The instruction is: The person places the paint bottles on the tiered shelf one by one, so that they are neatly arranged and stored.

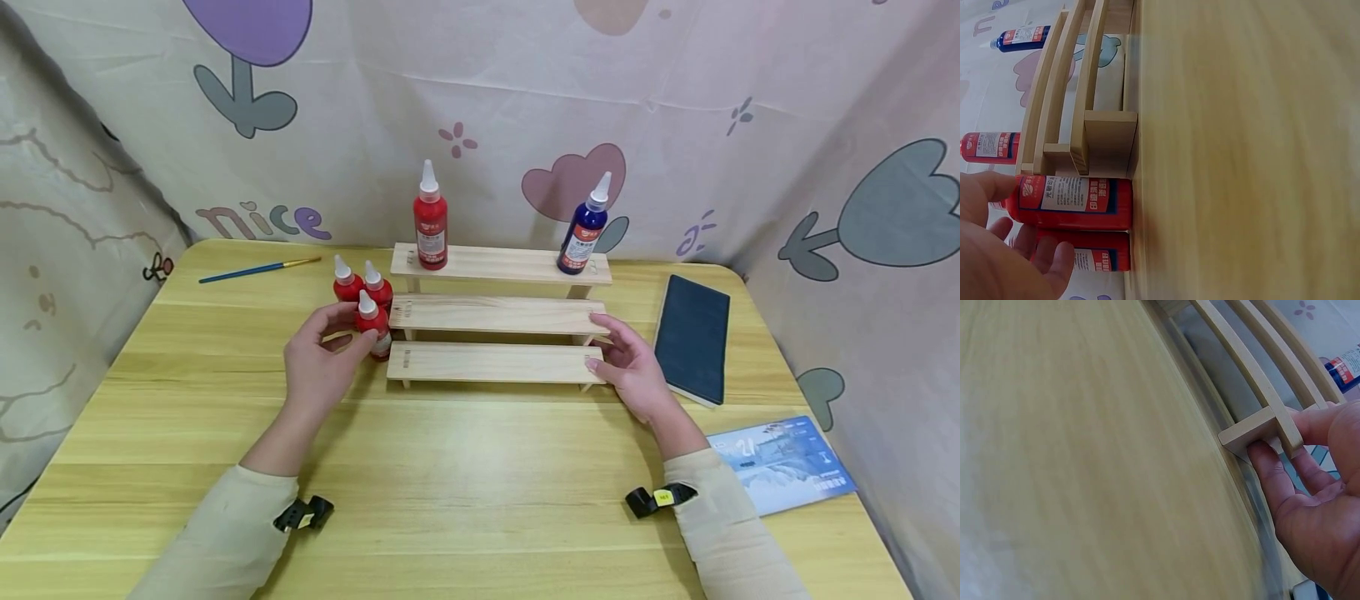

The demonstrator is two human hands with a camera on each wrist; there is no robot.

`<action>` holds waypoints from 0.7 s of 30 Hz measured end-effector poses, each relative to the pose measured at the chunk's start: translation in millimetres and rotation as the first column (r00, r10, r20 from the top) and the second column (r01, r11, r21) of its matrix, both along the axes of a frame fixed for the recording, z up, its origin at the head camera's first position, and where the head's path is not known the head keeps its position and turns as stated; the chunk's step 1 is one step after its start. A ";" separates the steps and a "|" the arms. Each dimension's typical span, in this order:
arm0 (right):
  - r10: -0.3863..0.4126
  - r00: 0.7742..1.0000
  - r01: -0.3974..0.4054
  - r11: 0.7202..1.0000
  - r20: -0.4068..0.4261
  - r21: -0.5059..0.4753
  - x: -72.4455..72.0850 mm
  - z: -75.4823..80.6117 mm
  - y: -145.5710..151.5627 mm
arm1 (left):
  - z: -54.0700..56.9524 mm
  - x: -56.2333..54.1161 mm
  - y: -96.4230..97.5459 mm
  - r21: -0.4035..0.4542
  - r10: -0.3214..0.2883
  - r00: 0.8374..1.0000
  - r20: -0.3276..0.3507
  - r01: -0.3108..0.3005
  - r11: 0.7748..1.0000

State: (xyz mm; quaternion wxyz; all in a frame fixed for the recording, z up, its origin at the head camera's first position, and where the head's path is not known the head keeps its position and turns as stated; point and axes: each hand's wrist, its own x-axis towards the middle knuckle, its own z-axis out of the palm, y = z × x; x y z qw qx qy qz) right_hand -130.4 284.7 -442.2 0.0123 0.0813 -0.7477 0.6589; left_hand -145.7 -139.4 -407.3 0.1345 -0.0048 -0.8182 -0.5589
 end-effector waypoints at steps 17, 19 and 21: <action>-0.001 1.000 0.001 1.000 0.011 -0.015 -0.3 -2.2 1.9 | -1.9 -4.3 3.5 0.004 -0.020 0.999 0.048 0.020 1.000; 0.000 1.000 0.000 1.000 0.011 -0.015 -0.2 -1.8 1.6 | -2.1 -3.4 3.3 0.027 -0.017 0.999 0.046 0.015 1.000; 0.001 1.000 -0.001 1.000 0.009 -0.014 -0.1 -1.5 1.5 | -2.4 -2.6 2.7 0.041 -0.009 0.999 0.038 0.008 0.999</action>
